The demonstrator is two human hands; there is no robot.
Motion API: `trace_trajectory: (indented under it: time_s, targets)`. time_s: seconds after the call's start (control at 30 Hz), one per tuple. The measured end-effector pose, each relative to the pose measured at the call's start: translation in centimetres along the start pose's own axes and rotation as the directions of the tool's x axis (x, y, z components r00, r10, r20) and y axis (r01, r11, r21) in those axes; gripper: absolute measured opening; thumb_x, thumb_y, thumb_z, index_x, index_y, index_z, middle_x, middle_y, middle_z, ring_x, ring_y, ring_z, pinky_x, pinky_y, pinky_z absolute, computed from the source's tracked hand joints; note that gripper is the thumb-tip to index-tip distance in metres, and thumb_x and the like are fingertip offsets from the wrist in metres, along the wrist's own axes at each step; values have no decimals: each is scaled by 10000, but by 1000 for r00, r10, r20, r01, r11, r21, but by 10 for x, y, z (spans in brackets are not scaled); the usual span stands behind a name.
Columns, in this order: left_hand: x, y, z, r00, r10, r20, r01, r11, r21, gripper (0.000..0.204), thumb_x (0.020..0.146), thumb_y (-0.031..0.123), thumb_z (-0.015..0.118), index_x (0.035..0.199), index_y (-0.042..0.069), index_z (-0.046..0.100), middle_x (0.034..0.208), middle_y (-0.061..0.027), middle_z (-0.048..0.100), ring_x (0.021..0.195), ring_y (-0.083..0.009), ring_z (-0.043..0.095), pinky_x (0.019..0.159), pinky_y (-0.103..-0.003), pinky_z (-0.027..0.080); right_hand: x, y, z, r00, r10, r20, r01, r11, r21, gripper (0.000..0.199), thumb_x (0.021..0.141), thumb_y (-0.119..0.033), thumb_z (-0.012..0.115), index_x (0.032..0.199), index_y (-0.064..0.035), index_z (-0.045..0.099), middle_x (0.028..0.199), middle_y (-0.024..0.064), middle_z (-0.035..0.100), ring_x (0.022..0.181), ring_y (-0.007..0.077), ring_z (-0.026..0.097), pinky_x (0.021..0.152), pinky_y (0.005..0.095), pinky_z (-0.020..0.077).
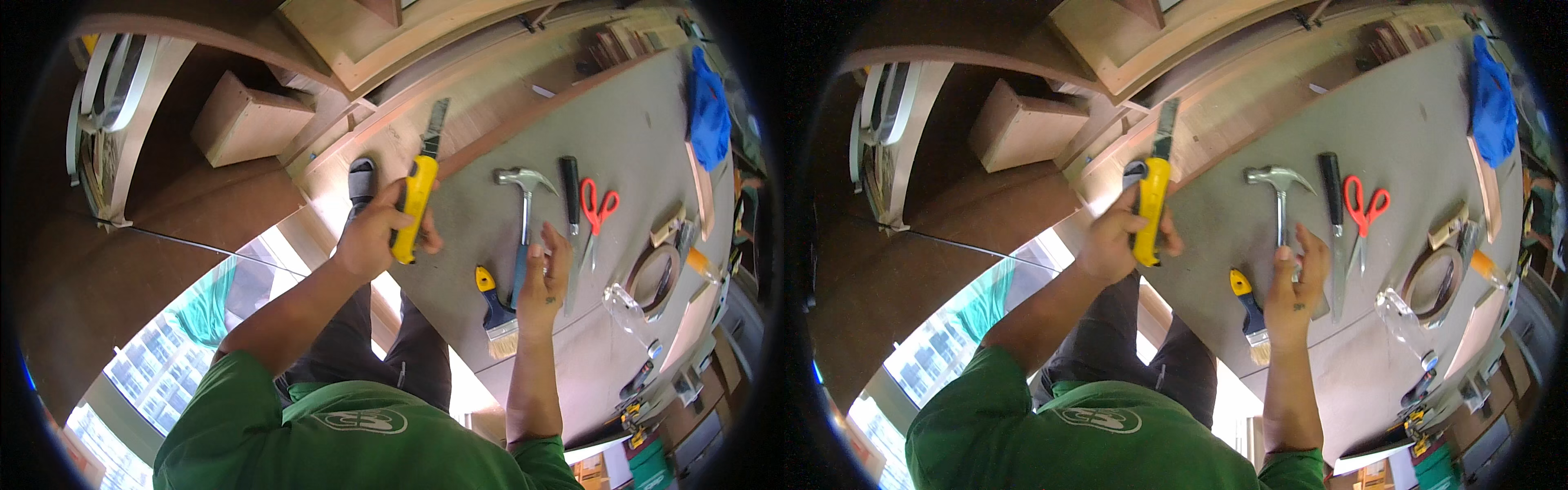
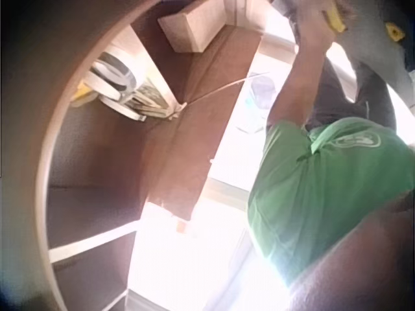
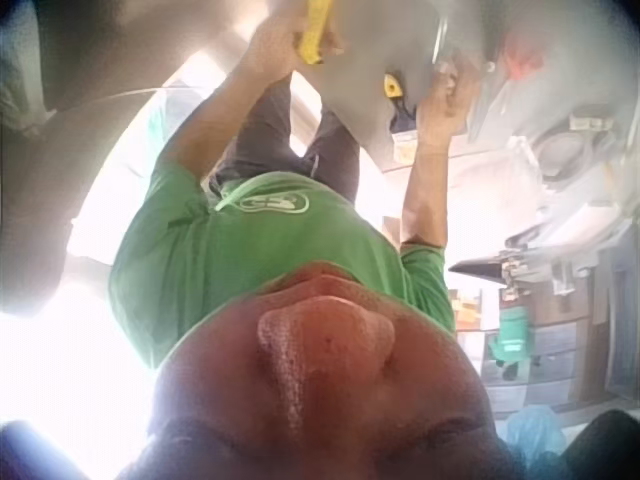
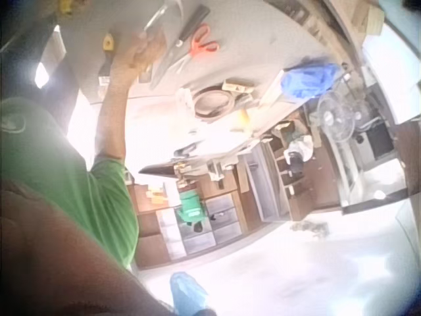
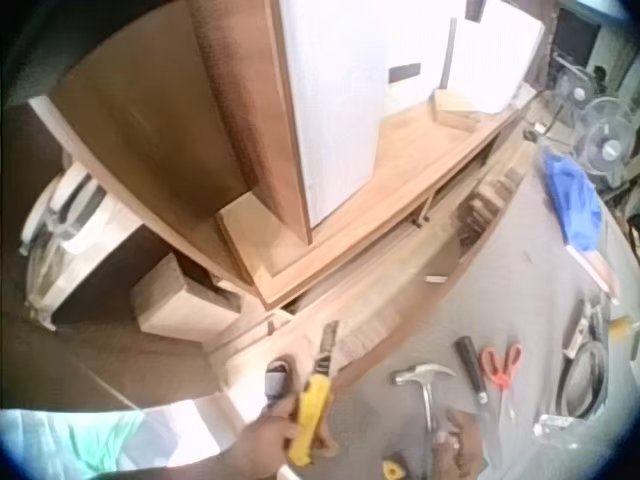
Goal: The person attaches a wooden component to a cabinet frame using a screwdriver and a hammer, then uses a utility knife to trim material along the edge of the furniture.
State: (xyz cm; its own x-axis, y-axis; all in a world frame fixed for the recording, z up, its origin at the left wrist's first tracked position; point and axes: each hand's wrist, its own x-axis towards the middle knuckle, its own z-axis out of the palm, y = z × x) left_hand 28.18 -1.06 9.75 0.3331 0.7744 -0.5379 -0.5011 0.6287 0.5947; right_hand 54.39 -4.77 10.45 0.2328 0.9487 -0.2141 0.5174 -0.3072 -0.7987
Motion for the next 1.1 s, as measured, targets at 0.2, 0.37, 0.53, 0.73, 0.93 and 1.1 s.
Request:
trace_trajectory:
  time_s: [0.2, 0.37, 0.53, 0.73, 0.93, 1.1]
  targets:
    - [-14, 10, -63, 988, 4, -152, -38, 975, -221, 549, 1076, 471, 277, 1345, 37, 476, 875, -83, 590, 656, -195, 588, 633, -315, 494, 12, 29, 18, 1000, -11, -2, 10, 968, -250, 421, 957, -224, 660, 1313, -12, 584, 1164, 141, 561, 1084, 264, 537, 939, 358, 427]
    - [-7, 4, -118, 966, 108, -237, -107, 994, 16, 458, 1074, 385, 377, 1326, 16, 475, 948, -97, 618, 727, -199, 621, 700, -328, 510, 19, 30, 33, 995, -98, 32, 103, 907, -407, 466, 965, -243, 653, 1321, 33, 533, 1075, 151, 541, 965, 280, 530, 864, 387, 438]
    - [31, -10, -202, 946, 61, -319, -43, 997, 62, 365, 1037, 277, 411, 1253, -8, 487, 1006, -130, 628, 791, -218, 652, 762, -347, 524, 22, 35, 46, 989, -147, -5, 125, 858, -497, 457, 1013, -268, 583, 1338, 42, 499, 1141, 179, 534, 1042, 299, 540, 914, 393, 436]
    - [86, -19, -285, 913, 133, -386, 7, 940, 340, 355, 1052, 292, 421, 1222, 18, 571, 876, -74, 596, 668, -163, 621, 631, -300, 530, 17, 47, 48, 994, -90, -60, 51, 878, -475, 470, 1060, -277, 506, 1398, 39, 424, 1291, 195, 525, 1161, 280, 522, 1025, 387, 405]
    - [116, -23, -306, 897, 194, -398, 21, 879, 476, 386, 1062, 340, 506, 1233, 13, 620, 869, -60, 612, 651, -132, 641, 601, -262, 555, 15, 51, 47, 996, -12, -90, -30, 891, -454, 501, 1060, -281, 502, 1407, 55, 370, 1288, 195, 487, 1139, 255, 483, 1019, 369, 393]
    - [119, -21, -304, 900, 116, -420, 131, 848, 513, 387, 1043, 345, 541, 1240, 22, 625, 847, -42, 608, 609, -106, 622, 566, -251, 545, 15, 51, 45, 994, 2, -106, -54, 867, -496, 505, 1075, -295, 470, 1444, 31, 358, 1354, 215, 453, 1193, 278, 472, 1044, 384, 383]
